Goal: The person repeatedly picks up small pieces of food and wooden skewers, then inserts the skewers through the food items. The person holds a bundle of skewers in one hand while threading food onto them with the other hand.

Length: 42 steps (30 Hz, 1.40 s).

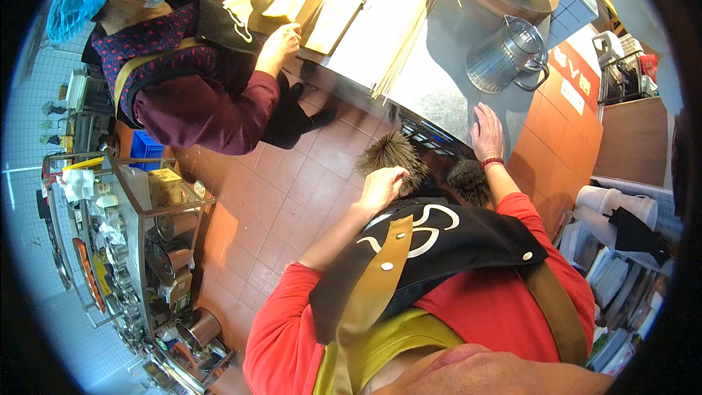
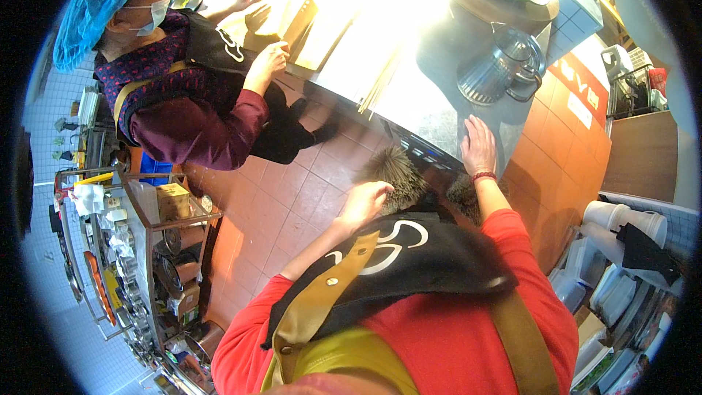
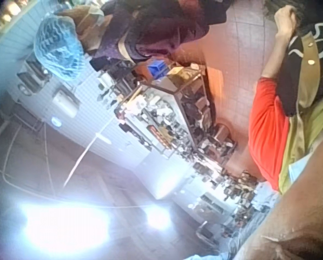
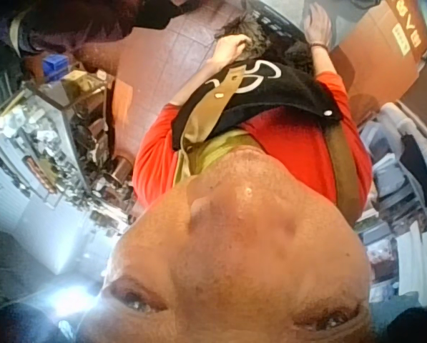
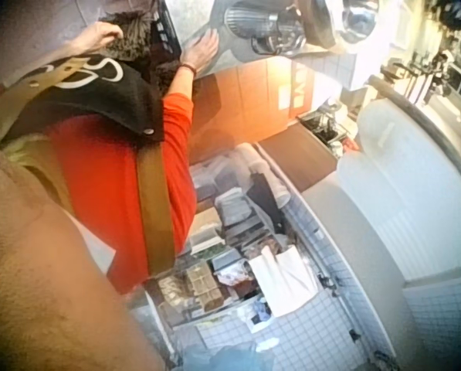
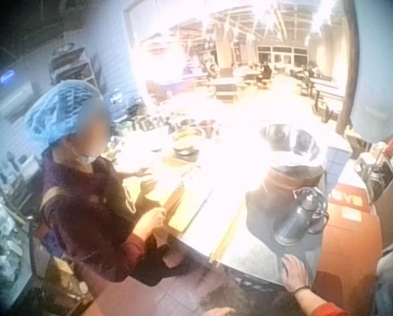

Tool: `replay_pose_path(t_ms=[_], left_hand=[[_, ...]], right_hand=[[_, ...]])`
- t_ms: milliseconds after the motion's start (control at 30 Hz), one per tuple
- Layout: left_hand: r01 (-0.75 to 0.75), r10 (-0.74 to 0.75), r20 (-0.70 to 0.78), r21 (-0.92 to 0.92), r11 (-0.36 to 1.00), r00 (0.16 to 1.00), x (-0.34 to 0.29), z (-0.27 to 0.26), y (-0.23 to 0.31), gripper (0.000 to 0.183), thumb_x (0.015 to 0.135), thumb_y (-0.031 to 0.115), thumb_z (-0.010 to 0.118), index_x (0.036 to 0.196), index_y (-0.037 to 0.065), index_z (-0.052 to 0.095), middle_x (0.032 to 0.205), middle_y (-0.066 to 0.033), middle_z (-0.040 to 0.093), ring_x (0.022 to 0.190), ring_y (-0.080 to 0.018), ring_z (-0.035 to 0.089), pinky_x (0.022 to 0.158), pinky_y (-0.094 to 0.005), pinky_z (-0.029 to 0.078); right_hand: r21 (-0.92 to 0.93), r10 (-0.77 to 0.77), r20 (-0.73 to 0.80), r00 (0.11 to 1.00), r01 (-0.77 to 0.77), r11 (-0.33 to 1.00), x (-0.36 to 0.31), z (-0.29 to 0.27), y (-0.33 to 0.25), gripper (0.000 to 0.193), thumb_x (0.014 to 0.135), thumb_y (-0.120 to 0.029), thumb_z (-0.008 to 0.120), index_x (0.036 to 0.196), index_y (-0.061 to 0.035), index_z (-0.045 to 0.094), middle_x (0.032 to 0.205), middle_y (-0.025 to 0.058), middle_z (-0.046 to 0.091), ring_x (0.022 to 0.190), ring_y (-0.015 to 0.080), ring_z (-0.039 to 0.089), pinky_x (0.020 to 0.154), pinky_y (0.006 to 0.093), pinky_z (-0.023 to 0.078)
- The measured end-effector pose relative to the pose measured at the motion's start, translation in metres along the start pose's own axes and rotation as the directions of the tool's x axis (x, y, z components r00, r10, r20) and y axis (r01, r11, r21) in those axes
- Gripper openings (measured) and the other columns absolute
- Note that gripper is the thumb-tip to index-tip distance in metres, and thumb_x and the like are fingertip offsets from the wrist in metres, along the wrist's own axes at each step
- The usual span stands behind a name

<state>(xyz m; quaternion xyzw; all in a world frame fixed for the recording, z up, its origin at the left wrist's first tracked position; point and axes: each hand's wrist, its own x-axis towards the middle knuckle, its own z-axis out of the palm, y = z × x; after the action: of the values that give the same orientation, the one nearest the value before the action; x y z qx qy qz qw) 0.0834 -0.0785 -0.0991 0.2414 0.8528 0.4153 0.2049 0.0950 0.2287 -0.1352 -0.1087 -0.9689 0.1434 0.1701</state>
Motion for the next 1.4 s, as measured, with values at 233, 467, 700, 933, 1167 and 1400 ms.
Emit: replay_pose_path(t_ms=[233,467,700,933,1167,1400], left_hand=[[-0.068,0.068,-0.015,-0.003,0.998,0.998,0.003,0.005,0.0,0.015,0.076,0.006,0.058,0.09,0.009,0.064,0.081,-0.0115,0.065,0.078,-0.0275,0.063,0.07,-0.0362,0.05],[-0.017,0.017,0.0,-0.009,1.0,1.0,0.0,0.009,-0.001,0.015,0.077,0.006,0.058,0.09,0.008,0.063,0.082,-0.0119,0.065,0.08,-0.0279,0.062,0.071,-0.0363,0.05],[-0.034,0.034,0.004,-0.014,0.999,0.999,-0.003,0.012,0.003,0.016,0.077,0.007,0.057,0.091,0.008,0.064,0.084,-0.0125,0.064,0.08,-0.029,0.062,0.072,-0.0365,0.049],[-0.04,0.039,0.05,0.015,0.999,0.998,-0.002,0.016,0.013,0.015,0.077,0.006,0.057,0.09,0.007,0.063,0.083,-0.0127,0.064,0.081,-0.0292,0.062,0.073,-0.037,0.049],[-0.027,0.027,0.004,0.021,0.999,1.0,-0.003,0.019,0.019,0.015,0.077,0.007,0.058,0.091,0.009,0.063,0.083,-0.0117,0.064,0.081,-0.0281,0.062,0.072,-0.037,0.049],[-0.009,0.009,0.001,0.065,0.998,1.0,-0.002,0.016,0.027,0.017,0.076,0.006,0.058,0.092,0.009,0.063,0.082,-0.012,0.064,0.08,-0.0289,0.062,0.071,-0.0371,0.049]], right_hand=[[-0.002,-0.017,-0.009,1.0,0.017,1.0,0.001,0.003,0.003,0.039,0.079,-0.009,0.055,0.117,-0.0078,0.052,0.127,0.0075,0.049,0.121,0.0253,0.043,0.101,0.0377,0.034],[-0.011,-0.014,-0.002,1.0,0.014,1.0,0.0,0.003,0.003,0.039,0.079,-0.009,0.055,0.117,-0.0075,0.052,0.128,0.0076,0.048,0.121,0.0251,0.042,0.102,0.0376,0.034],[0.0,-0.017,-0.008,1.0,0.017,1.0,0.0,0.004,0.005,0.038,0.08,-0.01,0.055,0.118,-0.0071,0.052,0.128,0.0077,0.048,0.121,0.025,0.042,0.102,0.0376,0.033],[-0.005,-0.022,-0.01,1.0,0.022,1.0,-0.001,0.008,0.009,0.037,0.08,-0.01,0.054,0.117,-0.0074,0.052,0.129,0.0072,0.048,0.121,0.0244,0.042,0.102,0.0376,0.033],[-0.009,-0.012,-0.001,1.0,0.012,1.0,-0.001,0.008,0.011,0.038,0.08,-0.011,0.055,0.118,-0.0088,0.052,0.13,0.0056,0.047,0.122,0.0233,0.041,0.102,0.0372,0.033],[0.017,-0.005,-0.015,1.0,0.006,1.0,-0.003,0.009,0.011,0.038,0.08,-0.011,0.055,0.118,-0.0088,0.052,0.129,0.0053,0.047,0.122,0.023,0.041,0.102,0.0375,0.033]])
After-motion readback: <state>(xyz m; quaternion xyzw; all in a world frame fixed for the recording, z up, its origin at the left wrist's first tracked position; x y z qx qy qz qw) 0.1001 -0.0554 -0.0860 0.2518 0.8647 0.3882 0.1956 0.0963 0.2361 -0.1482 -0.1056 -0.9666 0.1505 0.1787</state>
